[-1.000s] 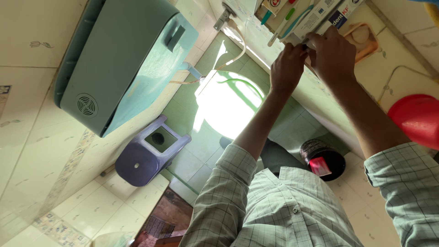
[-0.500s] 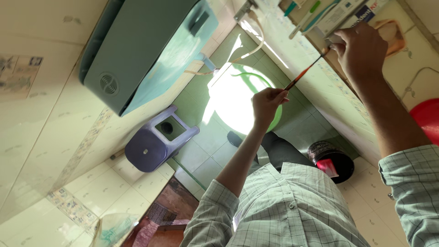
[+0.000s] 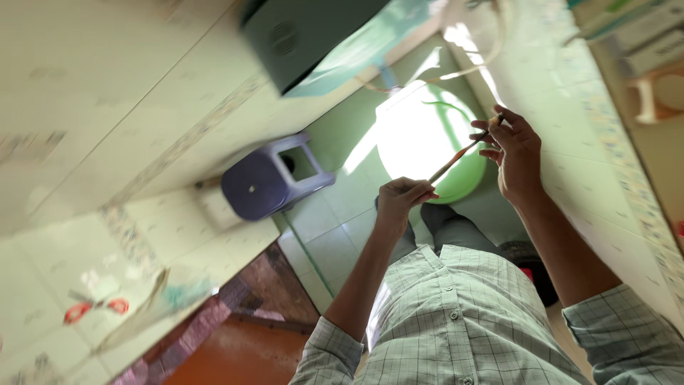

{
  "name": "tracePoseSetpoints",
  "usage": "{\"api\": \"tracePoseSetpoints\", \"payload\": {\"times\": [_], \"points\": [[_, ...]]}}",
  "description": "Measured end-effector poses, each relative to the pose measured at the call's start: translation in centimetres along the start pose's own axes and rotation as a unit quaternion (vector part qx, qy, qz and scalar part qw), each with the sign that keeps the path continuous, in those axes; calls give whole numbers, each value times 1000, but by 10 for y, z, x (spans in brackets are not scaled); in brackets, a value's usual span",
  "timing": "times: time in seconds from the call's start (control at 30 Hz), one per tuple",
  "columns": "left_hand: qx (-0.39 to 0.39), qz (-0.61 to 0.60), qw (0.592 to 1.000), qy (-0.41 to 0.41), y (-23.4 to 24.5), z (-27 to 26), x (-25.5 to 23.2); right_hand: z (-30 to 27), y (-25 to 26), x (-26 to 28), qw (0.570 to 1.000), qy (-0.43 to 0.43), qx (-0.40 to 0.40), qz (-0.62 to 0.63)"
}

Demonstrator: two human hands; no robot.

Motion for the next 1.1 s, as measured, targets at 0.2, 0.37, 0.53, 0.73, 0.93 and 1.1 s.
{"api": "tracePoseSetpoints", "payload": {"times": [0.2, 0.37, 0.53, 0.73, 0.93, 1.1], "points": [[-60, -107, 991, -50, 94, -58, -19, -22, -105, -5, 984, 23, 178, 24], [-124, -130, 980, -82, 150, -111, -29, -43, -185, -22, 963, 7, 268, -4], [-131, -149, 970, -140, 198, -146, -21, -65, -251, -48, 939, -8, 343, -35], [-166, -172, 959, -154, 231, -160, -5, -79, -292, -77, 918, -23, 385, -87], [-184, -217, 945, -159, 241, -175, -4, -92, -315, -79, 888, -26, 445, -111], [-182, -221, 945, -161, 240, -174, 0, -93, -318, -80, 892, -34, 433, -125]]}}
Point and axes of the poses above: each hand's wrist, its own z-axis towards the middle knuckle, its own y-axis out of the back of the hand, x = y × z, the point moved 1 cm from there along z, towards the middle knuckle, and after that the axes turned 1 degree about -x, right-handed, at the moved point
